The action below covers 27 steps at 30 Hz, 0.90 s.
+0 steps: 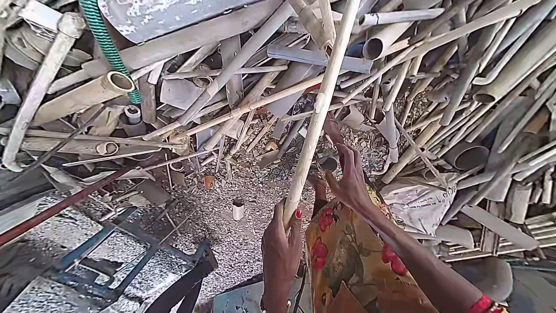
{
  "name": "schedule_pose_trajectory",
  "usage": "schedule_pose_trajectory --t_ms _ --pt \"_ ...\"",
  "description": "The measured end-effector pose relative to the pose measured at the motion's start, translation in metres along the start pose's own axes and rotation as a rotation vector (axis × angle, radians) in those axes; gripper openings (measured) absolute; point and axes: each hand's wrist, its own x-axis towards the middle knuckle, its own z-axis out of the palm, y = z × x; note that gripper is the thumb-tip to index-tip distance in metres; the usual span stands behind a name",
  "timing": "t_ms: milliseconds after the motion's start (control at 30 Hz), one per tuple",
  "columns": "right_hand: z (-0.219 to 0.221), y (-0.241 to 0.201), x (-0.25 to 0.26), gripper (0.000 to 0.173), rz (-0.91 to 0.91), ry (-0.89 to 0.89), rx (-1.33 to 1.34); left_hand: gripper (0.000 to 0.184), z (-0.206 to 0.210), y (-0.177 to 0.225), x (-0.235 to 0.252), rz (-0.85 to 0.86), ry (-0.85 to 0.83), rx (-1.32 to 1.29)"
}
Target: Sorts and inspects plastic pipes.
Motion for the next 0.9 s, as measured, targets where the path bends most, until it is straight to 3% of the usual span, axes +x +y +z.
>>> schedule_pose_trajectory --t_ms 67,133,200,300,400,500,633,767,900 --pt "-0.006 -0.006 0.0 0.064 -0.08 -0.036 0.092 0.053 0.005 -0.002 0.004 0.009 -0.009 -0.049" --pt "-0.011 -0.021 0.006 0.068 -0.108 -0.138 0.344 0.051 0.011 -0.001 0.004 0.015 0.044 -0.1" --pt "-0.017 -0.04 0.016 0.077 -0.025 -0.235 0.553 0.048 0.016 0.006 -0.002 0.047 0.182 -0.089" --pt "-0.033 -0.073 0.031 0.087 0.136 -0.208 0.633 0.045 0.007 0.019 -0.024 0.153 0.435 0.043" --pt "-0.06 -0.113 0.046 0.08 0.267 -0.159 0.732 0.04 -0.021 0.021 -0.064 0.147 0.512 0.098" --pt "-0.092 -0.153 0.036 0.061 0.355 -0.279 0.777 0.036 -0.052 0.018 -0.113 0.123 0.547 0.064" --pt "-0.119 -0.204 -0.022 0.04 0.149 -0.408 0.735 0.034 -0.079 0.007 -0.177 0.178 0.683 0.007" --pt "-0.16 -0.255 -0.105 0.032 -0.165 -0.494 0.777 0.034 -0.102 -0.012 -0.236 0.303 0.875 -0.043" --pt "-0.193 -0.3 -0.19 0.016 -0.319 -0.465 0.851 0.035 -0.117 -0.029 -0.278 0.435 1.122 -0.083"
